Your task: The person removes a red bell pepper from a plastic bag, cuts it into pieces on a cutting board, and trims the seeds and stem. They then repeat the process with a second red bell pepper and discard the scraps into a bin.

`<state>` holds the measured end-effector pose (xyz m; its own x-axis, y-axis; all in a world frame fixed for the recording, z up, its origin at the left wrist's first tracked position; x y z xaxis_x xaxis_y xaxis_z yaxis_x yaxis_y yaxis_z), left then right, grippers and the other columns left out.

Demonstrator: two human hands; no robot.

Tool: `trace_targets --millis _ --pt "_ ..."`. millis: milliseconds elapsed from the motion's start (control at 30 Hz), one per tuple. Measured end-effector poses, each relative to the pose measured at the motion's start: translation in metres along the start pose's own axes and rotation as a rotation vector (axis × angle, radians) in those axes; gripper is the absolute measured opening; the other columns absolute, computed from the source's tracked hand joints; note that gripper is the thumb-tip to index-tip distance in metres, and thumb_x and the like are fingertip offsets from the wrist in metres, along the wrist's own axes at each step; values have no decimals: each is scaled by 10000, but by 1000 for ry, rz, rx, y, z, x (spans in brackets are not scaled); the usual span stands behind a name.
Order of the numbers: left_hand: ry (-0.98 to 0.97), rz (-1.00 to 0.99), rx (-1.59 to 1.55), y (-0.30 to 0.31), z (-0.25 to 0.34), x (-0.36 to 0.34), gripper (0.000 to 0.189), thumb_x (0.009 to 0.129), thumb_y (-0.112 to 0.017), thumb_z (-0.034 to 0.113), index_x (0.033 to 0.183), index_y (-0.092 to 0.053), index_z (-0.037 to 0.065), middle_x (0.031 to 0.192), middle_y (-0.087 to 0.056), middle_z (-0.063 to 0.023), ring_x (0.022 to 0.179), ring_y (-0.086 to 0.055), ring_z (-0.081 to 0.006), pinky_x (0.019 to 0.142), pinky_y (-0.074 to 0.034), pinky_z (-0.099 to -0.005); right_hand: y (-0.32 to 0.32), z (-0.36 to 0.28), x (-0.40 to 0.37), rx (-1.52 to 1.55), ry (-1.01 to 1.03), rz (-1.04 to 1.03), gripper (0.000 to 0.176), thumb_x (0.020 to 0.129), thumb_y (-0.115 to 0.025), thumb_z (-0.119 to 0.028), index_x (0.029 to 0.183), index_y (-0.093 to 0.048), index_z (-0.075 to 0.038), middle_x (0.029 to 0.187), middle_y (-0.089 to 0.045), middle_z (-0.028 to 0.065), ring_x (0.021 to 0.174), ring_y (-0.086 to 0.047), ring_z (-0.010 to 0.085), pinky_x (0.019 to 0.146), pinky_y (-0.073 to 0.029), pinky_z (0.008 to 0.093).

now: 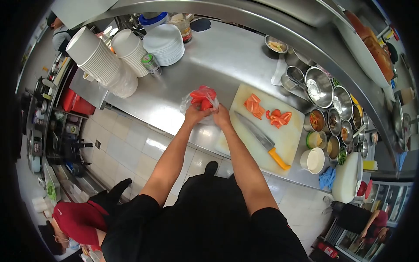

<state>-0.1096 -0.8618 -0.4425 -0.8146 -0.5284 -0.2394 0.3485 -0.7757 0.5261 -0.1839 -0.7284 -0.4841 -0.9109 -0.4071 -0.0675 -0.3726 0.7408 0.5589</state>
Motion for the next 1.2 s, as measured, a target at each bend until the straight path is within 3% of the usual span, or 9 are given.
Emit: trace_targets --millis 133,367,500,733,800,967,1067,1133,1200 --pt "57 -246 -294 -3 -29 30 662 713 -831 423 1157 -657 -36 1025 -702 -130 898 -667 -190 802 -522 -301 -3 -8 -7 190 -52 116 280 969 -507 -171 1185 -582 -10 1060 -652 253 1041 -607 430 875 -474 460" --pt "114 17 -294 -19 -44 34 467 853 -661 388 1061 -703 -27 983 -721 -188 891 -695 -255 807 -518 -350 -9 -30 -24 -80 51 -35 441 744 -696 -114 1091 -454 11 1005 -651 270 948 -631 465 817 -505 505" --pt "76 152 -376 -43 -72 58 419 935 -560 347 1064 -689 -30 918 -722 -175 814 -696 -264 748 -524 -371 -32 -26 -17 -174 -38 23 455 750 -694 -101 1105 -434 13 984 -642 289 950 -628 465 827 -505 513" --pt "251 -166 -272 26 -7 31 393 1009 -497 375 1139 -618 25 775 -667 -87 583 -591 -136 472 -457 -284 -5 -25 -15 -353 -94 61 428 772 -649 -28 1147 -448 -72 1023 -599 231 958 -634 428 801 -524 513" --pt "246 -441 -224 55 -12 30 396 1013 -505 384 1189 -602 43 848 -689 -78 645 -625 -136 523 -486 -252 5 -26 -10 -331 64 130 334 805 -580 -4 1123 -482 -39 988 -598 245 930 -636 440 771 -533 518" --pt "193 -771 -552 92 -69 -6 495 979 -559 408 1347 -502 81 1110 -655 -119 893 -646 -196 730 -519 -296 33 -20 17 -198 -56 202 411 788 -596 -14 1190 -512 -35 1072 -623 254 943 -660 387 781 -541 490" --pt "103 -893 -855 85 -77 -38 662 913 -659 412 1441 -403 106 1248 -591 -130 1043 -604 -245 851 -503 -370 65 -29 7 345 -471 -59 533 763 -687 -73 1270 -525 -43 1232 -615 190 1044 -651 341 857 -534 428" --pt "35 -905 -954 68 -59 -57 746 881 -707 392 1476 -352 117 1298 -561 -123 1110 -582 -269 891 -490 -403 73 -26 -16 266 -58 -59 499 784 -658 -98 1259 -532 -14 1249 -590 207 1089 -635 287 899 -513 425" --pt "-63 -967 -1096 44 -27 -65 849 831 -769 357 1500 -304 120 1319 -552 -103 1145 -563 -279 922 -474 -438 100 -20 -53 209 34 47 522 776 -683 -117 1264 -531 -13 1269 -571 205 1110 -616 297 911 -505 429"
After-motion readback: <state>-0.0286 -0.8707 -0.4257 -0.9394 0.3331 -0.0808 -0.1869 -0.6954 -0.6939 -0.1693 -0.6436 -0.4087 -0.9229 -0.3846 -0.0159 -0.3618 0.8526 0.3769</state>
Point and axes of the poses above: each hand's wrist, its own x-axis towards the middle knuckle, its own y-axis out of the back of the hand, z = x × y, the point moved 1 cm from there along x, towards the middle knuckle
